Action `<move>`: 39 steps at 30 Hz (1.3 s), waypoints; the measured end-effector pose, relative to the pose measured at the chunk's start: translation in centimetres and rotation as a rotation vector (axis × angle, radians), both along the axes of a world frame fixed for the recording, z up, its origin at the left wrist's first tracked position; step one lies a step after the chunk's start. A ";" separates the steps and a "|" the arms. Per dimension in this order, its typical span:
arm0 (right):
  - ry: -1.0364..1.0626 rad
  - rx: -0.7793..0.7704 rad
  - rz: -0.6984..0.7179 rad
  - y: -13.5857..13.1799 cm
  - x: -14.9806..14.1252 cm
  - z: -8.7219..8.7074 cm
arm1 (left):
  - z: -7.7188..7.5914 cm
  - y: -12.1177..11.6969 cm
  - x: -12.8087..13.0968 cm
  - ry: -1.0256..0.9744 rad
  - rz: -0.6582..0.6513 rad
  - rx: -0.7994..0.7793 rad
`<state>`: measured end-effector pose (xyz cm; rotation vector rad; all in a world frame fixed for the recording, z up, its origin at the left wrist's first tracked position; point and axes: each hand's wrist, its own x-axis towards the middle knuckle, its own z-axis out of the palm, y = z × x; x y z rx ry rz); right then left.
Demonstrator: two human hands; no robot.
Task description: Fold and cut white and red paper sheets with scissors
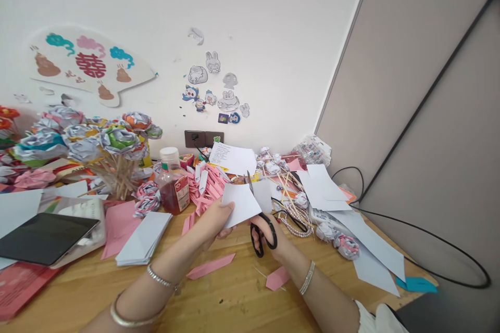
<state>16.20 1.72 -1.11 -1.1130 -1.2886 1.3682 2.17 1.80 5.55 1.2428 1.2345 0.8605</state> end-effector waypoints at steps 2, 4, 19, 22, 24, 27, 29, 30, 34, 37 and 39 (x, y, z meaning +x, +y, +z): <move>-0.017 -0.006 -0.015 -0.1 0.0 0.1 | 0.0 0.0 0.0 0.008 0.002 0.000; -0.029 -0.010 -0.019 -0.2 0.0 0.3 | 0.0 0.1 -0.1 0.018 0.004 0.000; 0.009 -0.009 0.015 0.2 0.1 -0.2 | -0.5 0.0 0.3 0.025 -0.032 0.007; -0.029 0.011 -0.014 0.2 0.2 -0.3 | -0.6 0.0 0.2 0.016 -0.026 0.007; -0.047 0.004 -0.035 0.2 0.2 -0.3 | -0.6 0.0 0.3 0.005 -0.022 0.003; -0.060 0.003 -0.068 0.1 0.2 -0.1 | -0.7 -0.1 0.4 -0.013 -0.016 -0.008; -0.078 0.007 -0.075 0.1 0.1 0.2 | -0.7 0.0 0.3 -0.024 -0.003 -0.007; -0.101 0.005 -0.070 0.1 0.1 0.3 | -0.6 0.1 0.2 -0.029 0.010 0.001; -0.318 0.042 -0.017 0.2 0.5 0.2 | 0.3 0.8 -0.9 -0.047 0.095 0.070; -0.615 0.208 -0.023 0.1 1.0 0.0 | 1.5 1.2 -2.4 -0.076 0.175 0.164; -0.839 0.355 -0.006 -0.1 1.3 0.1 | 2.4 1.2 -3.4 -0.109 0.203 0.234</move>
